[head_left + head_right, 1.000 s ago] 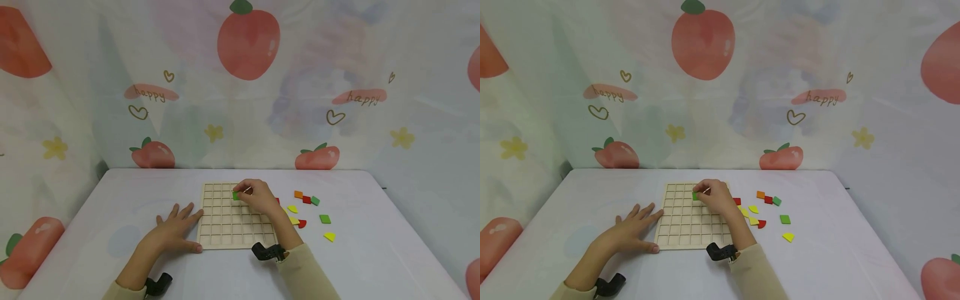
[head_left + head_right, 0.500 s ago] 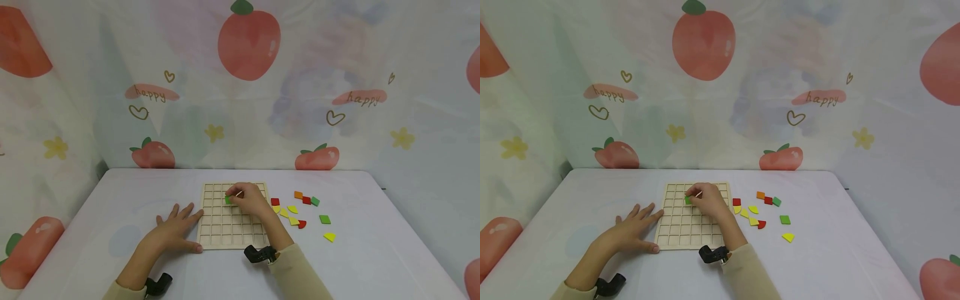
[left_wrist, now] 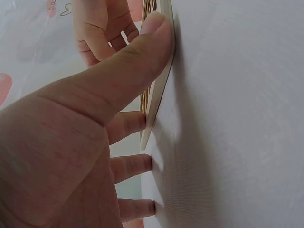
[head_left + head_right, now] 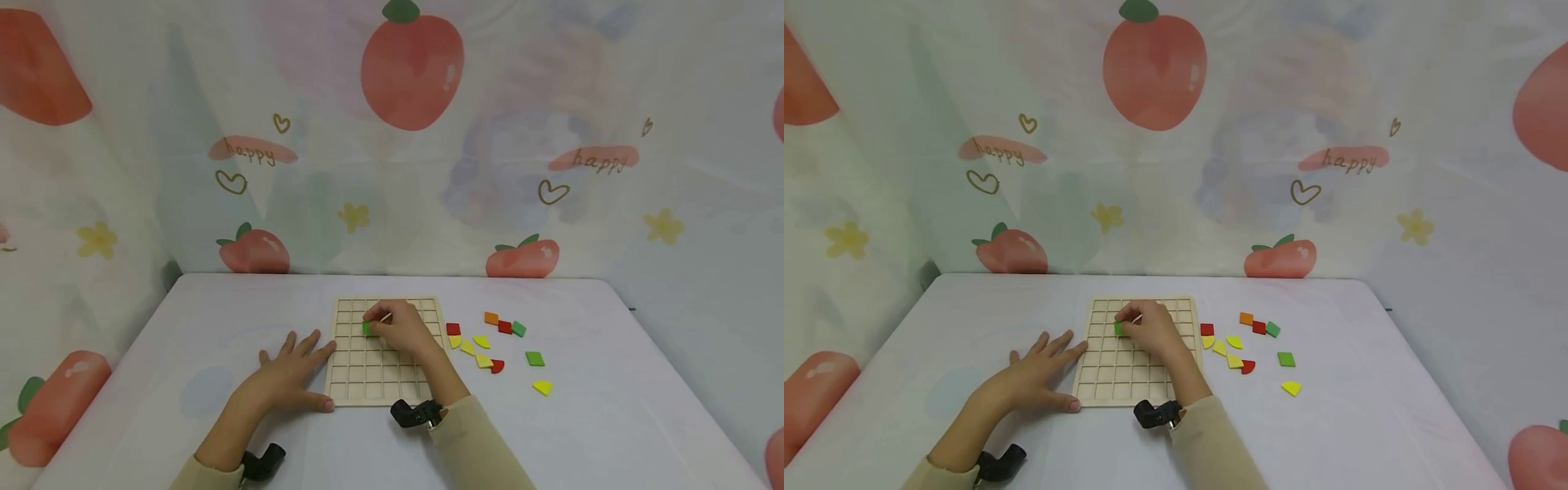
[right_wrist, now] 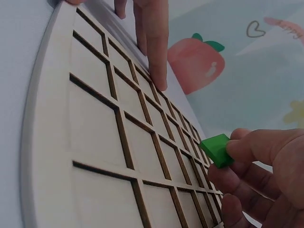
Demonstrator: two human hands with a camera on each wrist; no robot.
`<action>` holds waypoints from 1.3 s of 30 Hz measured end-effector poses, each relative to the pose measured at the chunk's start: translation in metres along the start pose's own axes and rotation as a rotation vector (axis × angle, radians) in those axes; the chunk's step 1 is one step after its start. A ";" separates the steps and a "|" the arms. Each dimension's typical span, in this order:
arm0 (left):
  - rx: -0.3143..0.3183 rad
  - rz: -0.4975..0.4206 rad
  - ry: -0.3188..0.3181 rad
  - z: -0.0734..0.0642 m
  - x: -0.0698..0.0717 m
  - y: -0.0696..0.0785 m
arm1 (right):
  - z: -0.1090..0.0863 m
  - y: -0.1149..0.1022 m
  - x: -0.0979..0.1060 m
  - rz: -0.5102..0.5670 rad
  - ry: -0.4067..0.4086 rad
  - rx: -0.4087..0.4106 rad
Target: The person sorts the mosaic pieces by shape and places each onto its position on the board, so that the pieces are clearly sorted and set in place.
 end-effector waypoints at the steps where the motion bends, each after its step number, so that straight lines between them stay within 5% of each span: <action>1: 0.000 -0.001 0.001 0.000 0.000 0.000 | 0.000 0.000 -0.001 0.002 0.000 0.003; 39: 0.007 0.029 0.000 0.000 0.002 0.005 | 0.004 -0.004 -0.023 -0.140 0.075 0.023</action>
Point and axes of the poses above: each hand's wrist, its own z-axis towards the middle knuckle, its own x-axis out of the back of the hand, y = z × x, the point moved 3 cm from there along z, towards the middle knuckle, and after that the axes turned 12 degrees about y, right-handed, at the moved point
